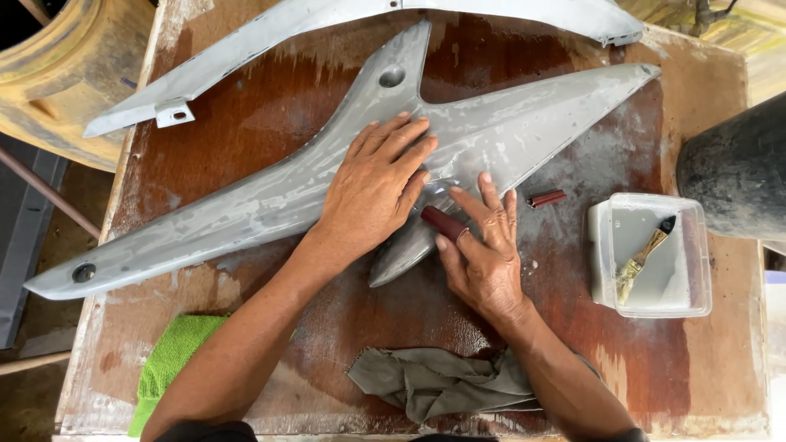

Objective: The person sands a grey metal part on a wooden workbench using a sanding block. They hold the part steady with one hand while sanding the surface with the other, focusing on smoothing the edges and flat areas.

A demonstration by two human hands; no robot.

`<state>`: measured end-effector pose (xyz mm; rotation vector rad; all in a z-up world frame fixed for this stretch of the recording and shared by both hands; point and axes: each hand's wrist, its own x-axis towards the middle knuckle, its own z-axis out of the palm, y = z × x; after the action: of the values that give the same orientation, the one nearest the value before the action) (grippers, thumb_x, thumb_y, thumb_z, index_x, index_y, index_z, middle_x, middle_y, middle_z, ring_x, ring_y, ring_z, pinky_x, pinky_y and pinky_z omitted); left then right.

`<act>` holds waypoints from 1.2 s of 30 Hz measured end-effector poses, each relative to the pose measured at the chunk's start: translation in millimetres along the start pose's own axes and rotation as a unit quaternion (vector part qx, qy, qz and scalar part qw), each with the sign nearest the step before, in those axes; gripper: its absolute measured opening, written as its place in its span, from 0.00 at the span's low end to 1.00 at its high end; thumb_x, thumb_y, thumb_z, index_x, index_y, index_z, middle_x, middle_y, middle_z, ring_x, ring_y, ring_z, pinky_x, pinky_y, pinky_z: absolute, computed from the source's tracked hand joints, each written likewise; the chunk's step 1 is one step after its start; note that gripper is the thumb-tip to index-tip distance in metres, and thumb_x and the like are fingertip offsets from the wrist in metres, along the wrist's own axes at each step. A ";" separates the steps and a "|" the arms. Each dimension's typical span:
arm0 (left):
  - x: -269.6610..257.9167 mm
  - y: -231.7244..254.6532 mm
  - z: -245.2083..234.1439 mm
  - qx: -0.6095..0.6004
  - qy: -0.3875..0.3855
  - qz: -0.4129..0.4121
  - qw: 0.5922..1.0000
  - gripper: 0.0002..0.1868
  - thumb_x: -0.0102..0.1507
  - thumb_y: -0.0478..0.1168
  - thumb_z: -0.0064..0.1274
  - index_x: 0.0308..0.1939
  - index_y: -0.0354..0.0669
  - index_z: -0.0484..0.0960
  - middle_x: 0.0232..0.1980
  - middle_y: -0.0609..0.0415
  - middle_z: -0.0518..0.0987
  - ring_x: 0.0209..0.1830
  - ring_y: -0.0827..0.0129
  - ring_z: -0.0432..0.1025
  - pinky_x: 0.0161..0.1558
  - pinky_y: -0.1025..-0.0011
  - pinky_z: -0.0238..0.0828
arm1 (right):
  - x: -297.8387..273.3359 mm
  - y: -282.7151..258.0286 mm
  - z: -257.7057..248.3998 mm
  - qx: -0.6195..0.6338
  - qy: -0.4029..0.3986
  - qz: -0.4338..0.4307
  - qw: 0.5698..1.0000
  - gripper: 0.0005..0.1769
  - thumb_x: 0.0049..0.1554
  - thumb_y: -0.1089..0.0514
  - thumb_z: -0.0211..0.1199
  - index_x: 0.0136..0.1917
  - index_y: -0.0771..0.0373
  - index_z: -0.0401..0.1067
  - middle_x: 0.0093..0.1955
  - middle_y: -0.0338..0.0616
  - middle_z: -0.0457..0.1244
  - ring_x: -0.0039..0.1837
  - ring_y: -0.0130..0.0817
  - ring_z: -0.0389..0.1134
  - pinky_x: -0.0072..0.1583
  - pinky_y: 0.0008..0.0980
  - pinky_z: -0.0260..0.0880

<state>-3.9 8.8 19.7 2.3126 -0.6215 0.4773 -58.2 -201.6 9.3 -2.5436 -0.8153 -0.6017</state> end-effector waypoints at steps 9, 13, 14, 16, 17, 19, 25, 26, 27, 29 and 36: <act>-1.1 -6.1 6.6 0.002 -0.002 0.001 1.000 0.20 0.69 0.43 0.50 0.65 0.45 0.75 0.68 0.50 0.71 0.73 0.51 0.61 0.72 0.48 0.54 | -0.7 15.4 11.1 0.013 0.008 -0.004 1.000 0.16 0.67 0.50 0.54 0.59 0.54 0.80 0.73 0.44 0.62 0.82 0.53 0.49 0.81 0.55 0.33; -1.0 -4.8 4.5 -0.004 -0.005 -0.006 1.000 0.20 0.70 0.43 0.49 0.65 0.44 0.75 0.68 0.49 0.70 0.73 0.51 0.61 0.72 0.47 0.53 | 5.0 4.9 4.7 0.037 0.007 0.019 0.999 0.13 0.66 0.54 0.56 0.58 0.58 0.79 0.73 0.45 0.61 0.82 0.56 0.49 0.81 0.57 0.35; -1.1 -5.2 5.1 0.001 -0.004 -0.004 1.000 0.20 0.70 0.43 0.49 0.65 0.44 0.75 0.68 0.49 0.71 0.73 0.51 0.61 0.72 0.48 0.54 | 1.7 4.1 10.8 0.056 0.008 0.014 0.998 0.14 0.66 0.53 0.55 0.56 0.58 0.79 0.72 0.46 0.62 0.82 0.56 0.49 0.81 0.58 0.35; -1.1 -5.9 6.0 0.006 -0.003 -0.002 1.000 0.19 0.70 0.43 0.49 0.64 0.44 0.76 0.67 0.48 0.71 0.73 0.52 0.62 0.72 0.48 0.54 | -0.5 3.1 14.8 0.076 0.009 0.008 0.997 0.14 0.66 0.52 0.55 0.55 0.58 0.79 0.71 0.46 0.63 0.82 0.56 0.49 0.81 0.60 0.35; -1.2 -6.1 6.6 0.008 -0.004 -0.001 1.000 0.19 0.70 0.43 0.49 0.64 0.44 0.75 0.68 0.49 0.71 0.73 0.52 0.62 0.72 0.48 0.54 | 0.5 2.8 12.6 0.072 0.006 0.010 0.997 0.14 0.66 0.52 0.55 0.54 0.58 0.79 0.71 0.46 0.63 0.82 0.57 0.49 0.81 0.61 0.35; -1.0 -6.0 6.6 0.009 -0.004 -0.001 1.000 0.19 0.69 0.43 0.49 0.64 0.44 0.75 0.68 0.49 0.71 0.73 0.52 0.61 0.72 0.48 0.54 | 3.9 6.5 9.3 0.068 0.001 0.011 0.998 0.14 0.66 0.52 0.56 0.54 0.57 0.80 0.71 0.46 0.63 0.82 0.57 0.49 0.80 0.62 0.36; -1.5 -6.8 6.7 0.011 -0.005 0.002 1.000 0.20 0.69 0.42 0.50 0.64 0.44 0.75 0.67 0.48 0.71 0.73 0.51 0.61 0.72 0.48 0.54 | 11.2 -0.7 2.8 0.086 0.007 0.049 0.995 0.13 0.68 0.55 0.54 0.56 0.62 0.76 0.72 0.48 0.60 0.82 0.63 0.47 0.77 0.73 0.36; -1.4 -7.7 8.1 0.013 -0.003 0.003 1.000 0.20 0.69 0.42 0.50 0.65 0.44 0.75 0.67 0.48 0.71 0.73 0.52 0.61 0.72 0.48 0.54 | 10.2 -6.0 3.4 0.095 0.003 0.047 0.994 0.13 0.67 0.55 0.54 0.55 0.61 0.77 0.71 0.47 0.61 0.82 0.62 0.47 0.78 0.73 0.36; -1.6 -8.5 9.5 0.014 -0.002 0.005 1.000 0.20 0.69 0.43 0.50 0.65 0.45 0.75 0.67 0.48 0.71 0.73 0.52 0.61 0.71 0.48 0.54 | 8.8 -11.6 4.2 0.104 -0.002 0.045 0.994 0.12 0.66 0.55 0.55 0.54 0.60 0.78 0.71 0.47 0.61 0.81 0.62 0.48 0.78 0.73 0.35; -1.2 -8.3 9.2 0.014 -0.004 0.006 1.000 0.20 0.69 0.43 0.50 0.64 0.44 0.75 0.67 0.48 0.71 0.73 0.52 0.61 0.71 0.48 0.54 | 6.8 -1.2 6.7 0.095 -0.003 0.043 0.994 0.12 0.66 0.55 0.55 0.54 0.60 0.77 0.71 0.47 0.61 0.82 0.62 0.48 0.78 0.73 0.35; -1.8 -7.4 8.6 0.007 -0.008 -0.001 1.000 0.19 0.69 0.43 0.49 0.64 0.44 0.74 0.68 0.48 0.70 0.74 0.52 0.60 0.72 0.48 0.53 | 14.3 12.1 5.3 0.087 0.013 0.073 0.993 0.14 0.68 0.54 0.53 0.57 0.62 0.76 0.72 0.49 0.59 0.81 0.66 0.46 0.76 0.77 0.35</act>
<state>0.2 8.1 9.0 2.3317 -0.6258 0.4652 -38.8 -201.8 9.3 -2.4054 -0.6357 -0.4924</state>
